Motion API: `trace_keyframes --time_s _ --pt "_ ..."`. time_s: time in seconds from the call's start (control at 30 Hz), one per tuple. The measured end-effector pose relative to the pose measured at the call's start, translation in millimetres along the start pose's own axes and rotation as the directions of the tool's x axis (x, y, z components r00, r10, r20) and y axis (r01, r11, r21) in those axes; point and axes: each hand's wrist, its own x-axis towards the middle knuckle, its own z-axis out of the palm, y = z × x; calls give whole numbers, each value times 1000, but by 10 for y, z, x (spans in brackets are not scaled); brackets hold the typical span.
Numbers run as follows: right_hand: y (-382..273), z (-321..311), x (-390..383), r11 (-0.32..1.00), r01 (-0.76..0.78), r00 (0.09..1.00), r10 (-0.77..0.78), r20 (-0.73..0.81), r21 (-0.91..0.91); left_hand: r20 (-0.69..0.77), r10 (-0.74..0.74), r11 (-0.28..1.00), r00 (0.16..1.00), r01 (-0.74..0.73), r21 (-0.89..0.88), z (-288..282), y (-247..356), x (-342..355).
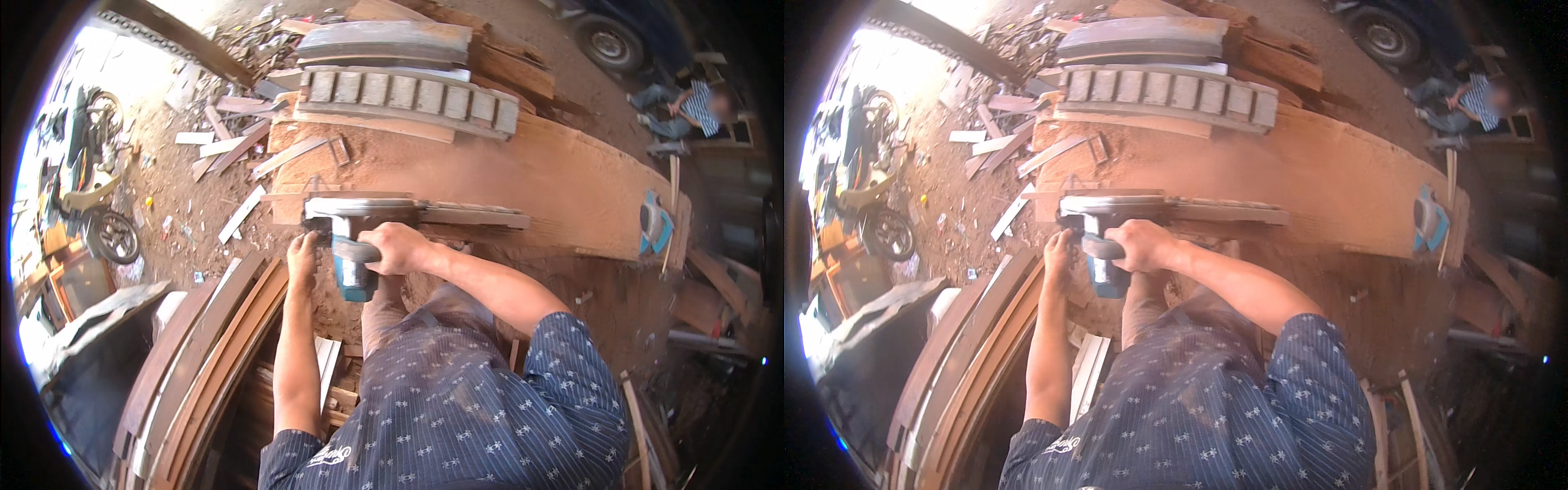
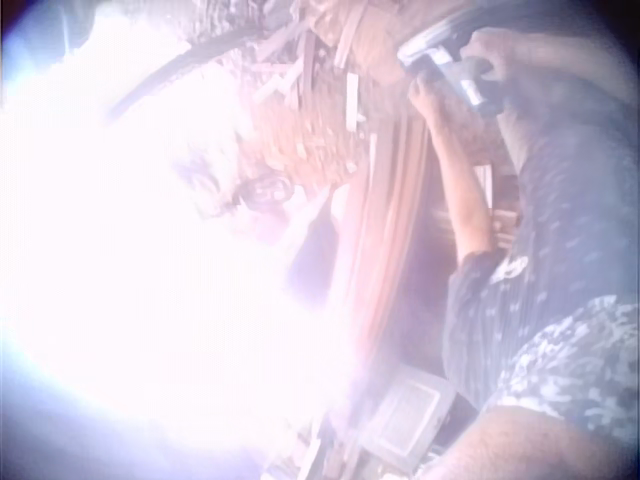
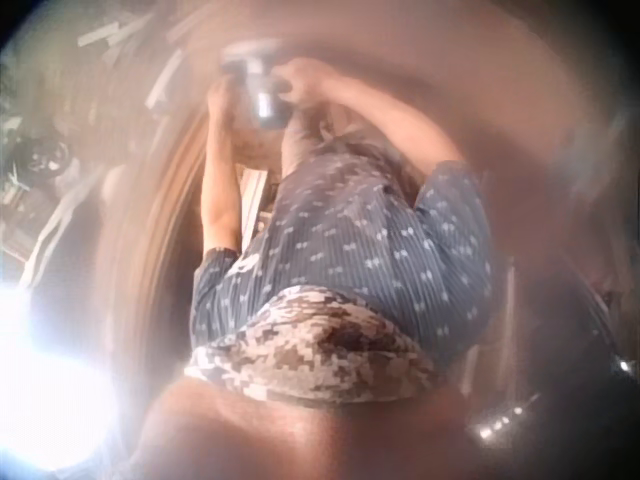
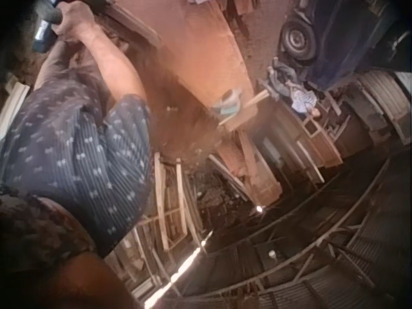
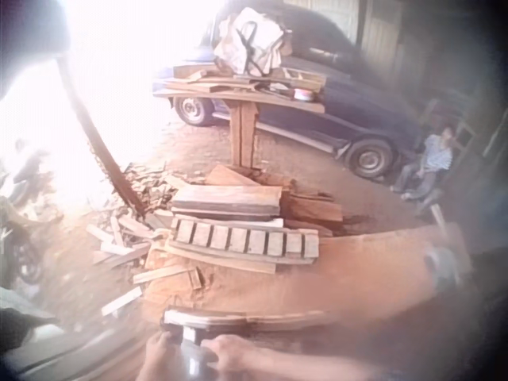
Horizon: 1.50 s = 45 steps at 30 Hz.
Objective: The person uses a circular saw to cut a long wooden plank into smaller sections. They then use a hammer to split the cut pieces into thinner strips. The person handles the wood and tools directly, working in an outdoor area with scattered debris.
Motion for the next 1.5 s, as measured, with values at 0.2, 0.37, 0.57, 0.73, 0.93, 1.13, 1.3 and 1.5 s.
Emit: trace_keyframes --time_s 0.2,0.37,0.57,0.73,0.93,1.13,1.3,1.5 --pt "-19 154 189 998 57 998 -58 -36 -9 -24 -2 999 1000 1 -40 -188 -22 148" --pt "-64 250 334 998 35 999 -36 -18 -51 -16 -2 1000 1000 1 -25 -293 -10 189" --pt "-129 263 431 999 -2 1000 3 17 -50 -41 -31 998 999 28 -64 -343 38 268" --pt "-153 367 577 997 52 999 -52 -4 -53 -87 -17 998 996 12 -56 -542 -24 402" --pt "-148 417 623 996 82 996 -83 -30 -38 -174 -46 999 984 49 15 -552 218 311" --pt "-261 -173 -200 990 136 986 -134 -94 19 -89 62 997 994 -58 46 -90 400 -383" --pt "-393 -1209 -1360 996 76 974 -65 -216 42 149 165 986 975 -156 -66 1003 313 -1101" --pt "-532 -2668 -2842 985 -150 931 171 -322 91 53 -138 951 989 147 -270 2508 -453 -1197"
